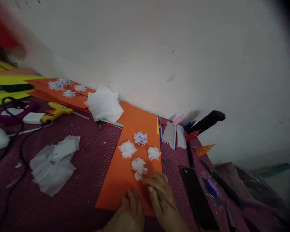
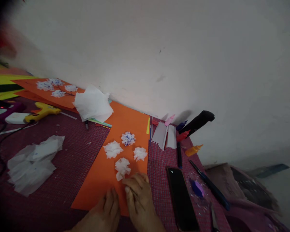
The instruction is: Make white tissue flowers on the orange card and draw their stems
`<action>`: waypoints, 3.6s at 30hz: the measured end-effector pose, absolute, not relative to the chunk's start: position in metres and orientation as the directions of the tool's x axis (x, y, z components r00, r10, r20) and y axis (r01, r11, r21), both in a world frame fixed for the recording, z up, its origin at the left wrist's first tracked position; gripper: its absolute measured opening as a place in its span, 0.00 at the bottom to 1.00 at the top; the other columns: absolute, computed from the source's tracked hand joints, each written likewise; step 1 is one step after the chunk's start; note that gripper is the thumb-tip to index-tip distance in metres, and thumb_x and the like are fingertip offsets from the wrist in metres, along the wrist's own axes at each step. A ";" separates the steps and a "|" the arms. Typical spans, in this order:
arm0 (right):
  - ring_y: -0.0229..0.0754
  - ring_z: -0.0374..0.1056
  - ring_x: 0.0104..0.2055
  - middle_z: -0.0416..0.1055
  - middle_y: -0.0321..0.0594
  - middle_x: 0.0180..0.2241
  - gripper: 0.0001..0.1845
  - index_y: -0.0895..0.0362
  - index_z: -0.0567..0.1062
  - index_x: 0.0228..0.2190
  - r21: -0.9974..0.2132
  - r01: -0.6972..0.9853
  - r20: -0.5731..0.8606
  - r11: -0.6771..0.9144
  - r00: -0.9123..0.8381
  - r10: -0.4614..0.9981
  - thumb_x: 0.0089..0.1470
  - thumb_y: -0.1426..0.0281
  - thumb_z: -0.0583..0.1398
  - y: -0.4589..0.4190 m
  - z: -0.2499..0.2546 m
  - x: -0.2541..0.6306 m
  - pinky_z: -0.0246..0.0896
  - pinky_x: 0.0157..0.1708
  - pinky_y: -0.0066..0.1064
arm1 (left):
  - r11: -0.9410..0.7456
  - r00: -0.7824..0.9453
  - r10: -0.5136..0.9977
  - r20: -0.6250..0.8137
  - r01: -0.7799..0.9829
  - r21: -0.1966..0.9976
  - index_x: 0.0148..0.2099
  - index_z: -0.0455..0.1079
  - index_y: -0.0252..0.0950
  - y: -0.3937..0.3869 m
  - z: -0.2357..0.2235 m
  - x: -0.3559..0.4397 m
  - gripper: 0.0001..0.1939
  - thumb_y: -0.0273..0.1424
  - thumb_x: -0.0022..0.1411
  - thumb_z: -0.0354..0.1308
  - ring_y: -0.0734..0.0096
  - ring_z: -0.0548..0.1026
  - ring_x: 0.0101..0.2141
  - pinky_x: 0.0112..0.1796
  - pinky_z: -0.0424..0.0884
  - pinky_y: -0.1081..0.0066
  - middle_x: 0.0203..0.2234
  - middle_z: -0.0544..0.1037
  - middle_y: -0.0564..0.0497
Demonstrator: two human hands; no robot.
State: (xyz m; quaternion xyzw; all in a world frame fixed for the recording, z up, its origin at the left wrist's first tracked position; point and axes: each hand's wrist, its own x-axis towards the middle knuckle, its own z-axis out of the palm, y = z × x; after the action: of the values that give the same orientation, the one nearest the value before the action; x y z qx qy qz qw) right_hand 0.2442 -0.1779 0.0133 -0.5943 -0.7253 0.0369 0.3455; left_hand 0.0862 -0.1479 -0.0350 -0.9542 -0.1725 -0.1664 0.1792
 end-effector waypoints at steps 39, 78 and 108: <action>0.41 0.68 0.32 0.73 0.39 0.32 0.20 0.52 0.69 0.47 -0.275 0.880 0.454 0.387 -0.236 0.859 0.55 0.79 0.51 -0.178 0.028 0.237 0.57 0.45 0.42 | -0.835 0.924 0.289 0.249 0.117 0.537 0.46 0.68 0.37 -0.035 -0.003 0.098 0.12 0.22 0.61 0.50 0.71 0.70 0.37 0.37 0.65 0.72 0.38 0.73 0.51; 0.40 0.66 0.30 0.72 0.37 0.29 0.12 0.54 0.74 0.35 -0.991 0.133 0.045 -0.022 0.481 0.876 0.55 0.59 0.56 -0.161 0.003 0.275 0.60 0.34 0.30 | -0.774 0.776 0.474 0.416 0.143 0.617 0.30 0.65 0.35 -0.030 0.001 0.082 0.12 0.16 0.52 0.45 0.69 0.68 0.38 0.39 0.64 0.69 0.34 0.71 0.49; 0.33 0.60 0.20 0.65 0.33 0.18 0.15 0.58 0.73 0.27 -0.984 -0.172 -0.068 -0.045 0.132 0.989 0.54 0.59 0.59 -0.174 0.010 0.268 0.53 0.23 0.25 | -0.588 0.931 0.364 0.038 0.198 0.784 0.39 0.69 0.37 -0.096 0.022 0.083 0.08 0.34 0.59 0.54 0.72 0.68 0.32 0.33 0.64 0.73 0.33 0.72 0.52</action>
State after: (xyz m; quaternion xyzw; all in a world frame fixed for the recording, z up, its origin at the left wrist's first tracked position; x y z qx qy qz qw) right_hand 0.2679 -0.1741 0.0097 -0.5032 -0.4057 0.5189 0.5593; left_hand 0.0833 -0.0962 0.0223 -0.8858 -0.1585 -0.0973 -0.4251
